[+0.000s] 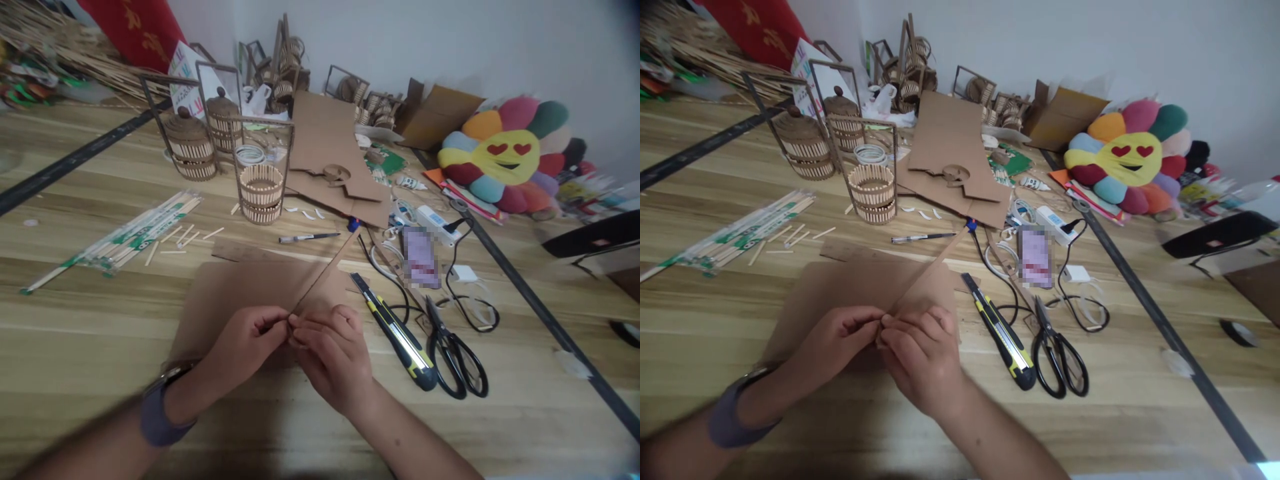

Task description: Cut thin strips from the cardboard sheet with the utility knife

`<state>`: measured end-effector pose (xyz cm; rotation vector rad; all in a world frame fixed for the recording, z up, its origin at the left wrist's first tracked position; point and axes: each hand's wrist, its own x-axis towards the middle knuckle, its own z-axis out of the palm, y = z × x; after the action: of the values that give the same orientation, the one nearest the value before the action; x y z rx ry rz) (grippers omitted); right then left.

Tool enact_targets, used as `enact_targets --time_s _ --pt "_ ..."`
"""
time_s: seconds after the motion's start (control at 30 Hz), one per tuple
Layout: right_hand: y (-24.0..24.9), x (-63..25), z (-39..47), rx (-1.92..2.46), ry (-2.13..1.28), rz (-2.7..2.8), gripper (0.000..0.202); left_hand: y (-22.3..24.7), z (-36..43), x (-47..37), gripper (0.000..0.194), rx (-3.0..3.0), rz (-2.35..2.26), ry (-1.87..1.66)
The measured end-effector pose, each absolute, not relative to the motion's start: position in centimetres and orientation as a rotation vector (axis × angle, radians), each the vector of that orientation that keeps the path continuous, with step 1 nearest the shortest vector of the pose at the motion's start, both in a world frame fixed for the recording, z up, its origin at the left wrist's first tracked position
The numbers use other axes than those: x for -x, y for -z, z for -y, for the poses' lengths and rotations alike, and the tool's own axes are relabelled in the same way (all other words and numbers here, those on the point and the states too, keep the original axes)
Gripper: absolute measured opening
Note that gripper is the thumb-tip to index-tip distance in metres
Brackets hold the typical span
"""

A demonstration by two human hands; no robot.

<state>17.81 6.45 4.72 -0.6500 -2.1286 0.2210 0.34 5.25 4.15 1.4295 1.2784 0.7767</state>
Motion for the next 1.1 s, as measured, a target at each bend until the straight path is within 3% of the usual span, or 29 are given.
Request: enact_targets --time_s 0.13,0.4,0.63,0.93,1.1 --pt "-4.86 -17.88 -6.52 0.726 -0.391 2.058 0.019 -4.41 -5.17 -0.33 0.03 -1.444 -1.282 -0.784" --pt "-4.61 -17.97 -6.45 0.963 -1.005 1.676 0.008 -4.5 -4.94 -0.2 0.027 -1.528 -1.256 -0.795" --pt "-4.76 -17.99 -6.37 0.878 -0.599 1.918 0.012 -4.21 -4.94 -0.38 0.037 -1.449 -1.155 -0.785" --pt "-4.76 -17.99 -6.28 0.924 -0.661 1.881 0.012 -3.94 -5.13 -0.34 0.036 -1.436 -1.111 -0.745" --pt "-4.6 -18.19 -6.5 0.829 -0.397 2.011 0.017 -4.21 -5.1 -0.46 0.036 -1.464 -1.156 -0.734"
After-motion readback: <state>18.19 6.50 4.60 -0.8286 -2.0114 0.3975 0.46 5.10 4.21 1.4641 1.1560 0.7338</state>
